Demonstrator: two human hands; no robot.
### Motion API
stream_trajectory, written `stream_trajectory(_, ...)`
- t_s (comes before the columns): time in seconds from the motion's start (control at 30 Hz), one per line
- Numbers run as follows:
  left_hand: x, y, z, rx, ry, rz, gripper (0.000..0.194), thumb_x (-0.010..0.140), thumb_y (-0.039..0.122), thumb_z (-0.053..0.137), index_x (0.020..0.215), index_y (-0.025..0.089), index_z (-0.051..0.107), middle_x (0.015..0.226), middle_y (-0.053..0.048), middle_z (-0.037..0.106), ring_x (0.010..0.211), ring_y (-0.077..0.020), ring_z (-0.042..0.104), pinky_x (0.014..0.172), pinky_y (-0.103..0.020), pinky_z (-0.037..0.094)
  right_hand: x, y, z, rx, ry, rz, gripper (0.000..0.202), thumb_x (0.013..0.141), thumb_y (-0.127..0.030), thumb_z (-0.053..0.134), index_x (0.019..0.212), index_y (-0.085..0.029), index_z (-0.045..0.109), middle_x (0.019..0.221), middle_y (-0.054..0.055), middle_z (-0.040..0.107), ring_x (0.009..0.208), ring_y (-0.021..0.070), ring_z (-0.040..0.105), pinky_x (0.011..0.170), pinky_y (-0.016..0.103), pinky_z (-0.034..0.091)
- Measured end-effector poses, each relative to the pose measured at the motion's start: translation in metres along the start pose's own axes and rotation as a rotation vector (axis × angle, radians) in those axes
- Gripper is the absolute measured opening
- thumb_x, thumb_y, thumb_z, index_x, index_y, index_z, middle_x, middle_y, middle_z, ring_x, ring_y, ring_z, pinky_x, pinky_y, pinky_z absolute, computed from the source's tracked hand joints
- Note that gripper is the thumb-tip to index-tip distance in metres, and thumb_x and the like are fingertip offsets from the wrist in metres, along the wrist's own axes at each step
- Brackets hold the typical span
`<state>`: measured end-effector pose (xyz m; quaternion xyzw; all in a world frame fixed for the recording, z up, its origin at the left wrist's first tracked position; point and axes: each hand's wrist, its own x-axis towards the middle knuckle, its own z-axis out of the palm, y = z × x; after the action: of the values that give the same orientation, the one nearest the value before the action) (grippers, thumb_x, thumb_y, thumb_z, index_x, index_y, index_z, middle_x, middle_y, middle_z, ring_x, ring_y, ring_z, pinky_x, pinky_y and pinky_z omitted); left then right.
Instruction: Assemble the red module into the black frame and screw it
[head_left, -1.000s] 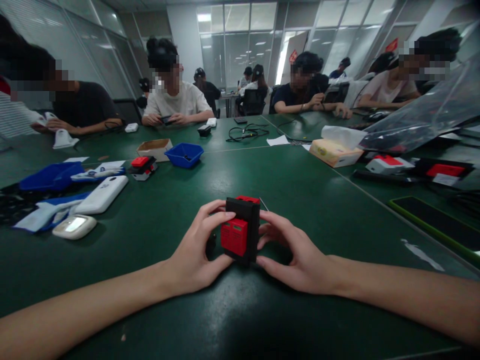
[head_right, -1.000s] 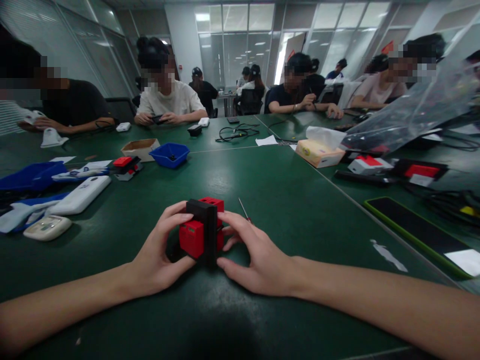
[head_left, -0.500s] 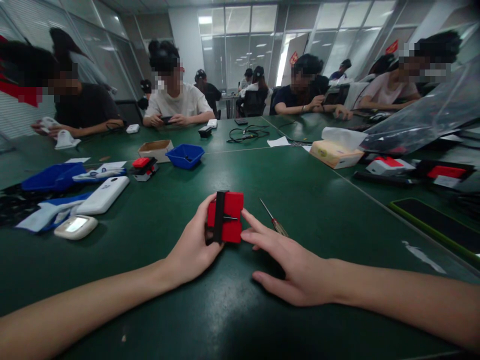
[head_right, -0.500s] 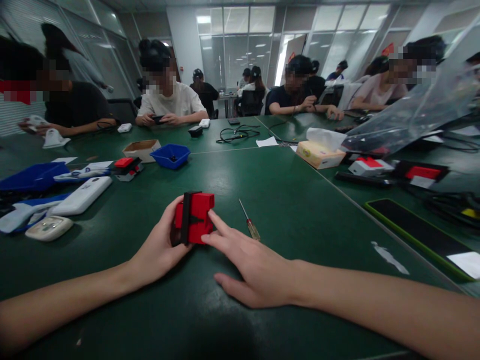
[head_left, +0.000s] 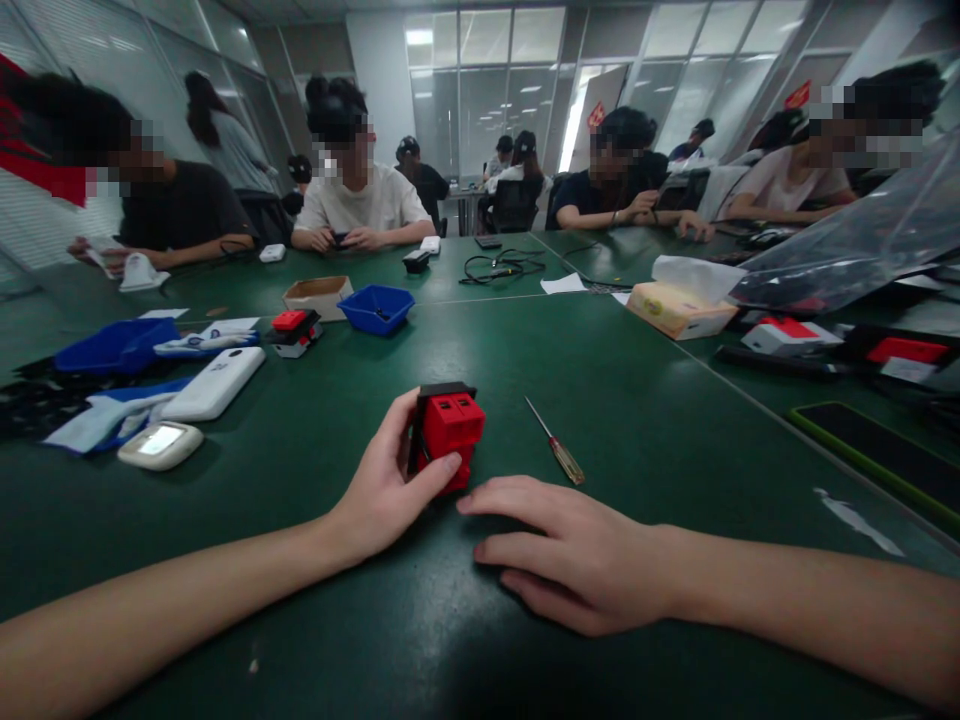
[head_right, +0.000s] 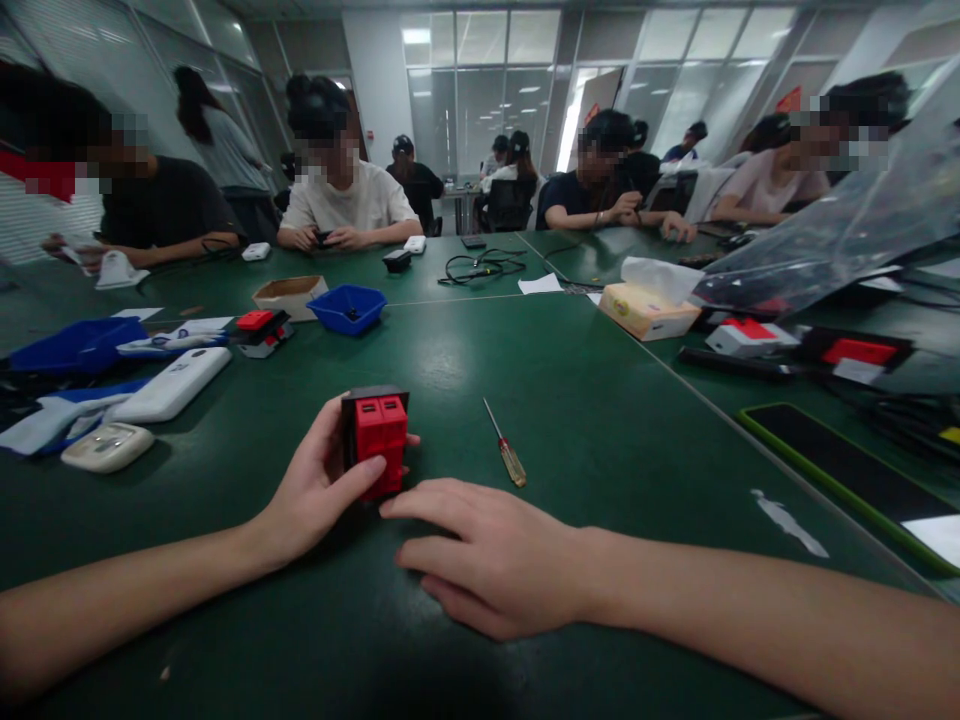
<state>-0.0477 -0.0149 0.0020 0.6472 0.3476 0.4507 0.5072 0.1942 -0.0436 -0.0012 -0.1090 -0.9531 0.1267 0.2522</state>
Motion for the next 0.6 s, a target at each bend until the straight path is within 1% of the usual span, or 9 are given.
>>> stream_trajectory(0.07, 0.001, 0.001, 0.0, -0.112, 0.039, -0.06, 0.051, 0.094, 0.037, 0.072, 0.136, 0.024, 0.046, 0.129, -0.01, 0.066, 0.112, -0.0279, 0.072, 0.09, -0.04, 0.062, 0.002, 0.001, 0.002, 0.031, -0.007, 0.048, 0.024, 0.099, -0.017, 0.053, 0.117, -0.008, 0.066, 0.131, 0.021, 0.065, 0.126, 0.0268, 0.06, 0.11, 0.041, 0.051)
stream_trajectory(0.1, 0.002, 0.001, 0.0, -0.158, 0.052, -0.086, 0.049, 0.095, 0.039, 0.071, 0.134, 0.024, 0.047, 0.125, -0.009, 0.068, 0.11, -0.0278, 0.073, 0.087, -0.039, 0.063, 0.003, 0.001, 0.003, 0.036, -0.022, 0.094, 0.024, 0.099, -0.018, 0.054, 0.118, -0.009, 0.066, 0.13, 0.02, 0.065, 0.124, 0.0266, 0.06, 0.109, 0.042, 0.052)
stream_trajectory(0.2, 0.008, 0.002, 0.0, -0.267, 0.1, -0.153, 0.046, 0.093, 0.042, 0.071, 0.128, 0.022, 0.05, 0.112, -0.007, 0.071, 0.102, -0.0271, 0.075, 0.078, -0.036, 0.064, 0.01, 0.002, 0.005, 0.007, -0.054, 0.215, 0.034, 0.098, -0.019, 0.056, 0.13, -0.007, 0.062, 0.142, 0.022, 0.058, 0.134, 0.03, 0.053, 0.114, 0.047, 0.047)
stream_trajectory(0.33, 0.015, 0.004, 0.0, -0.341, 0.2, -0.192, 0.047, 0.09, 0.045, 0.073, 0.124, 0.02, 0.052, 0.11, -0.006, 0.071, 0.092, -0.0243, 0.077, 0.069, -0.031, 0.064, 0.026, 0.007, 0.009, -0.018, -0.091, 0.215, 0.044, 0.099, -0.021, 0.057, 0.142, -0.008, 0.056, 0.151, 0.022, 0.053, 0.14, 0.0319, 0.049, 0.117, 0.051, 0.043)
stream_trajectory(0.43, 0.017, 0.003, 0.0, -0.359, 0.227, -0.215, 0.046, 0.089, 0.044, 0.074, 0.122, 0.02, 0.053, 0.106, -0.005, 0.071, 0.088, -0.0234, 0.077, 0.069, -0.031, 0.064, 0.038, 0.013, 0.015, -0.028, -0.09, 0.198, 0.041, 0.101, -0.021, 0.056, 0.14, -0.011, 0.059, 0.147, 0.018, 0.057, 0.137, 0.0294, 0.052, 0.117, 0.049, 0.044)
stream_trajectory(0.5, 0.017, 0.0, -0.002, -0.345, 0.209, -0.21, 0.046, 0.087, 0.039, 0.077, 0.122, 0.021, 0.054, 0.105, -0.004, 0.072, 0.09, -0.0238, 0.078, 0.072, -0.032, 0.064, 0.042, 0.018, 0.019, -0.021, -0.071, 0.193, 0.033, 0.102, -0.02, 0.057, 0.132, -0.012, 0.066, 0.135, 0.016, 0.065, 0.129, 0.0271, 0.056, 0.116, 0.046, 0.044)
stream_trajectory(0.57, 0.016, -0.003, -0.004, -0.3, 0.161, -0.193, 0.048, 0.084, 0.034, 0.081, 0.122, 0.021, 0.055, 0.103, -0.004, 0.073, 0.093, -0.0251, 0.078, 0.077, -0.033, 0.063, 0.041, 0.021, 0.021, 0.0, -0.054, 0.184, 0.028, 0.101, -0.026, 0.064, 0.124, -0.013, 0.07, 0.123, 0.013, 0.069, 0.122, 0.0263, 0.059, 0.115, 0.045, 0.045)
stream_trajectory(0.6, 0.015, -0.005, -0.004, -0.269, 0.134, -0.182, 0.049, 0.083, 0.032, 0.082, 0.122, 0.021, 0.056, 0.103, -0.004, 0.074, 0.094, -0.0257, 0.077, 0.078, -0.034, 0.063, 0.04, 0.022, 0.021, 0.012, -0.049, 0.182, 0.029, 0.098, -0.032, 0.069, 0.12, -0.013, 0.071, 0.119, 0.013, 0.069, 0.119, 0.0266, 0.06, 0.114, 0.045, 0.046)
